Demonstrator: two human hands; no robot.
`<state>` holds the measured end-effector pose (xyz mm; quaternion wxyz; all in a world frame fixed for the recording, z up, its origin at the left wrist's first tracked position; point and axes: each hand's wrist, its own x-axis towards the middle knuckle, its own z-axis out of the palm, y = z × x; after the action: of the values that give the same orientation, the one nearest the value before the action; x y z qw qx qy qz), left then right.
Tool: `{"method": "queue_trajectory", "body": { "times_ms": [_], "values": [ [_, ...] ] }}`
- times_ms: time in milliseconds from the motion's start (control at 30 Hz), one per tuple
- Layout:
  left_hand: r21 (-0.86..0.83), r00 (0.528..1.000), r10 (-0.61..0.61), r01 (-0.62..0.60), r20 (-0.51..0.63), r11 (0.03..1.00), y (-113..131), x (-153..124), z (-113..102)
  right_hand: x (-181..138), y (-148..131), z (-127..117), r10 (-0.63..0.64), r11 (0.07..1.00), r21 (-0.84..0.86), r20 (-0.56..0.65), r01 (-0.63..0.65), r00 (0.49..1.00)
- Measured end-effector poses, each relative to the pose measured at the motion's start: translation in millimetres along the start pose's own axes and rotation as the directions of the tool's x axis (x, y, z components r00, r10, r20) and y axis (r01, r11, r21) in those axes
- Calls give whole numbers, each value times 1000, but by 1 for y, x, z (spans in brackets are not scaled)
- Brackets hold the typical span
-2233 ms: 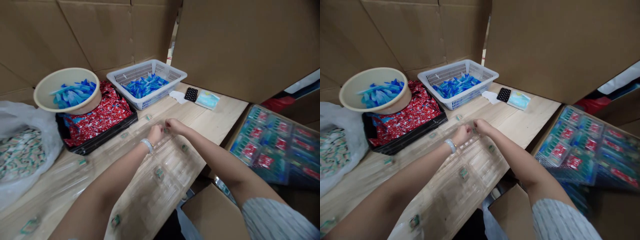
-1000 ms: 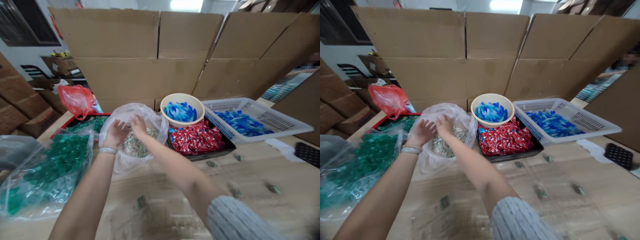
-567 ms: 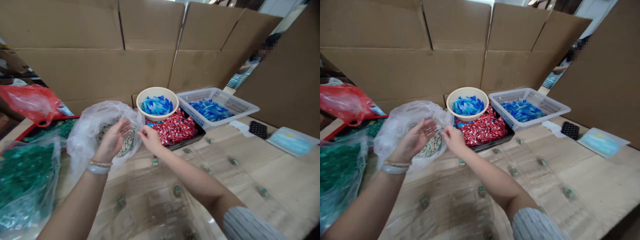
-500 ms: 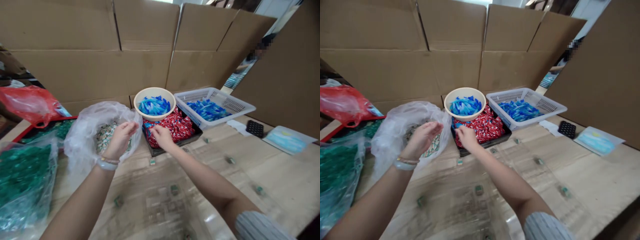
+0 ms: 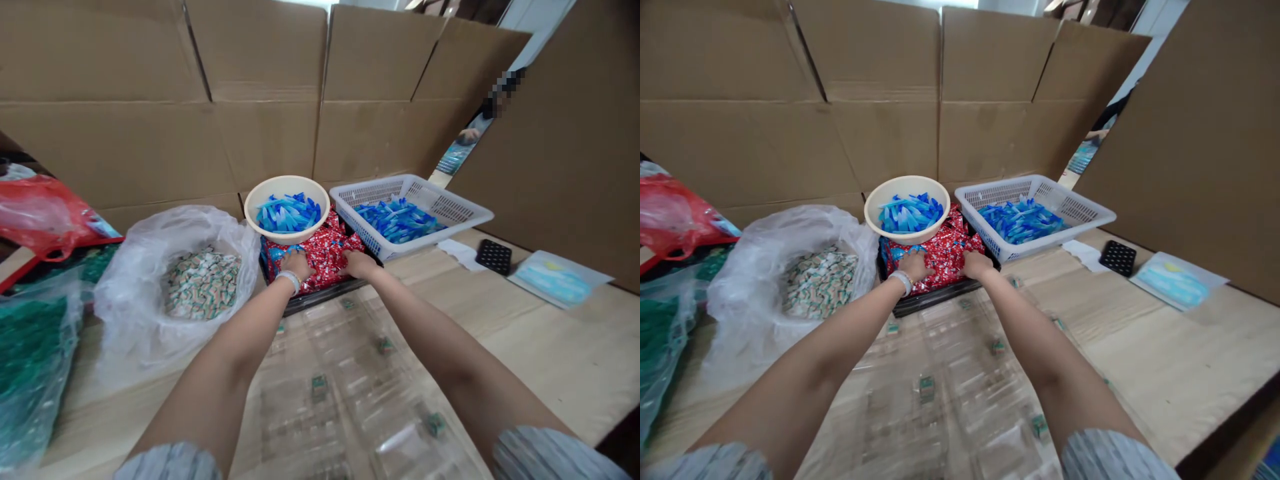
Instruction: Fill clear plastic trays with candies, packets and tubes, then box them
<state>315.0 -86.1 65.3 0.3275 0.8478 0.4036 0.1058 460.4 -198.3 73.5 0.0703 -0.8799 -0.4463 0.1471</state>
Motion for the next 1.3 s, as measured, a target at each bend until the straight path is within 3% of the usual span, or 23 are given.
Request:
{"method": "queue_trajectory", "body": {
  "times_ms": [100, 233, 433, 500, 600, 633, 700, 800, 933, 1033, 1133, 1200, 1300],
  "values": [
    [-54, 996, -11, 16, 91, 998, -6, 2, 1, 0, 1, -3, -93, 993, 74, -47, 97, 995],
    [-252, 984, 33, 13, 176, 968, -14, 1, -11, -2, 1, -6, -136, 962, 221, -129, 162, 982],
    [-526, 990, 65, 10, 123, 851, -13, -2, -24, -1, -15, 7, -123, 836, 522, -128, 172, 984],
    [-597, 995, 45, 16, 87, 802, -12, -4, -33, -4, -21, 7, -66, 642, 757, -110, 127, 992],
    [-683, 993, 30, 56, 114, 728, -10, -11, -48, -15, -29, -4, -96, 131, 991, -15, 28, 995],
    [-719, 987, 40, 87, 158, 690, -9, -14, -52, -20, -32, -8, -163, 23, 1000, 18, -14, 986],
    [-789, 968, 64, 158, 242, 593, -4, -21, -57, -29, -39, -15, -298, -62, 993, 76, -99, 951],
    [-860, 969, 39, 197, 243, 471, 6, -36, -58, -42, -53, -19, -349, -27, 995, 81, -97, 933],
    [-873, 973, -11, 214, 233, 438, -1, -80, -72, -74, -83, -10, -344, 65, 997, -8, 33, 939],
    [-867, 965, -6, 236, 260, 439, -35, -139, -98, -108, -109, 9, -449, 162, 979, -37, 122, 893],
    [-875, 969, -169, 239, 183, 422, -86, -210, -124, -133, -131, 42, -481, 310, 917, -76, 250, 873],
    [-898, 924, -356, 270, 140, 347, -119, -255, -135, -137, -145, 67, -477, 480, 808, -87, 342, 875],
    [-918, 841, -487, 358, 236, 173, -149, -309, -139, -135, -165, 94, -530, 732, 465, -71, 498, 845]
  ]
}}
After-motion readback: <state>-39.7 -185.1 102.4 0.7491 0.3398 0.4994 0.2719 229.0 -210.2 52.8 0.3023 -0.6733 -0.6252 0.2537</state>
